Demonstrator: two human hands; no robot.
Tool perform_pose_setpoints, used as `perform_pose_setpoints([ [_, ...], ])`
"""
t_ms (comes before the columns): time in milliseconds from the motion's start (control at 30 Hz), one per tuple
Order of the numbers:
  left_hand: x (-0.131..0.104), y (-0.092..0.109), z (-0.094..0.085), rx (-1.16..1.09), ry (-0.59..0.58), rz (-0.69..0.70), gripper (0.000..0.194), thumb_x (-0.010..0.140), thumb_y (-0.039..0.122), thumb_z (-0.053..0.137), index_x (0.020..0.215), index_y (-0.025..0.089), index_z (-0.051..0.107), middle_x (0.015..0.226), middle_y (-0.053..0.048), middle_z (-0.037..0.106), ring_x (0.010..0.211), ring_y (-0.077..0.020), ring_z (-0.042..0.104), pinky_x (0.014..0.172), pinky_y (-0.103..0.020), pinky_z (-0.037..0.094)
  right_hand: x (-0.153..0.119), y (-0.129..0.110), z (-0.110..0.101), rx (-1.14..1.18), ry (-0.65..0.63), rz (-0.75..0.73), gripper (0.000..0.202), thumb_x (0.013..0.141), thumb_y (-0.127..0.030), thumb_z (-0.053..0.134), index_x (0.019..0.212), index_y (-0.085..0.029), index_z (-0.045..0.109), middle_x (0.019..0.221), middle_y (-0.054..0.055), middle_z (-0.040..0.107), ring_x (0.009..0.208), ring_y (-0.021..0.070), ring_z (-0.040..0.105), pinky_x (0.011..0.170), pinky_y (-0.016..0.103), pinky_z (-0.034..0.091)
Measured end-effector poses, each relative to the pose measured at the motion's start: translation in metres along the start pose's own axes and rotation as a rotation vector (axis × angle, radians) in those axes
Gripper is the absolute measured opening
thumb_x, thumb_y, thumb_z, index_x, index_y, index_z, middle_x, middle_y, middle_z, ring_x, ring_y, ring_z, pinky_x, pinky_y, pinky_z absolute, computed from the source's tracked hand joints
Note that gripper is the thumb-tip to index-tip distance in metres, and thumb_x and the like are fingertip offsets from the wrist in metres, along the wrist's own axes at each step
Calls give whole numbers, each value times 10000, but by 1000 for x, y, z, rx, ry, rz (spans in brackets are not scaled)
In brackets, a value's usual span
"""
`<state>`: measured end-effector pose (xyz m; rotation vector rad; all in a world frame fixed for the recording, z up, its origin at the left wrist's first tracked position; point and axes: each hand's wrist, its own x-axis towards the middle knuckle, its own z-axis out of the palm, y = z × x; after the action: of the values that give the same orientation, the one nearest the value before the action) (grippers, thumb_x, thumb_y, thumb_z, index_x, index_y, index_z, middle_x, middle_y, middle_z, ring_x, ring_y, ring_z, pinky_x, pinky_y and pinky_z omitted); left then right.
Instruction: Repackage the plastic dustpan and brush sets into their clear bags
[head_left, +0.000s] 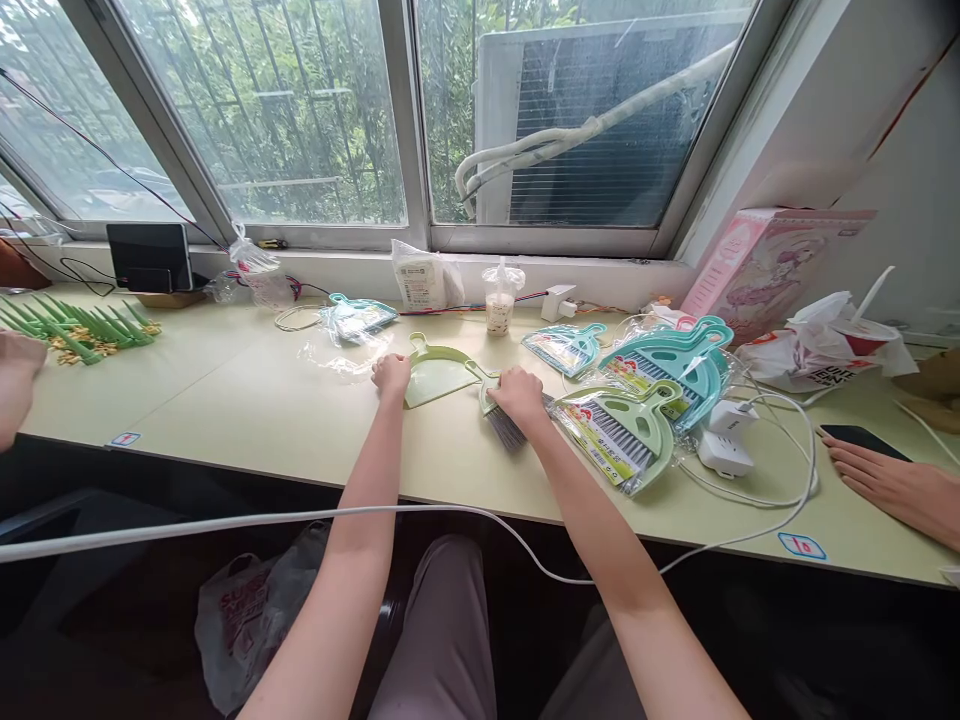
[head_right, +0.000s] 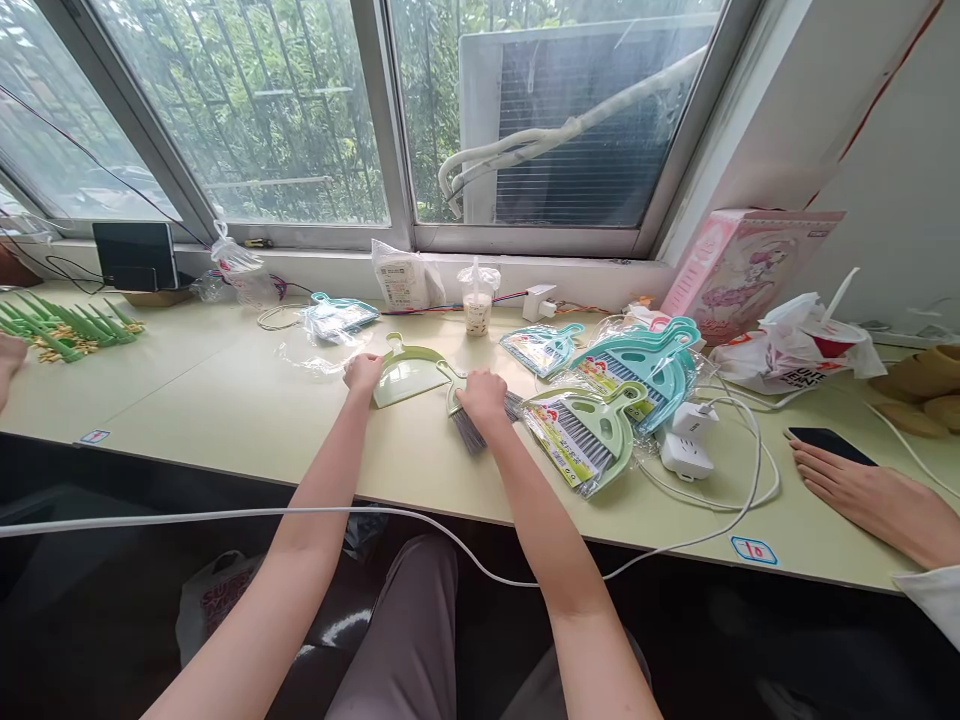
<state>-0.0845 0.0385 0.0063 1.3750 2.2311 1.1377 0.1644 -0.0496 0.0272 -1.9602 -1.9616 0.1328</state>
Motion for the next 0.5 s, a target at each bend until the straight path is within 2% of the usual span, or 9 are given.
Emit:
perform_pose_setpoints([
  [67, -3, 3, 0, 72, 7, 8, 262, 840, 421, 637, 911, 177, 702, 1208, -205, 632, 1258, -377, 470, 998, -490, 364, 5, 8, 6, 100, -27, -14, 231, 800, -384, 690, 943, -218, 762, 1006, 120, 717, 917, 265, 666, 763, 339, 480],
  [133, -6, 6, 0, 137, -12, 15, 283, 867, 411, 619, 990, 168, 701, 1281, -216, 588, 1265, -374, 471, 1004, -485, 363, 11, 17, 10, 189, 0, -35, 218, 830, -365, 669, 986, -244, 759, 1019, 98, 720, 952, 263, 655, 796, 350, 484],
  [233, -9, 8, 0, 199, -30, 32, 270, 864, 369, 643, 1041, 173, 694, 1309, -211, 565, 1280, -373, 463, 1018, -489, 355, 19, 29, 17, 174, 92, -62, 186, 849, -277, 672, 1007, -222, 752, 1124, 136, 687, 1073, 294, 607, 905, 424, 458],
  [300, -9, 7, 0, 215, -27, 50, 235, 849, 302, 659, 1044, 175, 693, 1308, -207, 572, 1289, -373, 457, 1020, -490, 354, 22, 34, 21, 137, 95, -43, 152, 844, -279, 701, 962, -198, 752, 1128, 161, 671, 1115, 317, 576, 951, 482, 419],
  [400, -7, 5, 0, 133, -31, 68, 167, 830, 237, 658, 985, 188, 693, 1192, -174, 649, 1225, -351, 516, 975, -453, 390, 24, 38, 23, 136, 62, -27, 95, 838, -282, 721, 842, -191, 745, 1044, 140, 680, 1085, 305, 574, 957, 495, 387],
  [500, -4, 6, -2, -97, -11, 56, 173, 870, 253, 595, 1022, 222, 671, 982, -100, 695, 1025, -281, 618, 875, -378, 438, 24, 36, 19, 180, 96, -67, 73, 837, -227, 708, 777, -191, 727, 993, 109, 692, 1051, 275, 592, 968, 473, 376],
])
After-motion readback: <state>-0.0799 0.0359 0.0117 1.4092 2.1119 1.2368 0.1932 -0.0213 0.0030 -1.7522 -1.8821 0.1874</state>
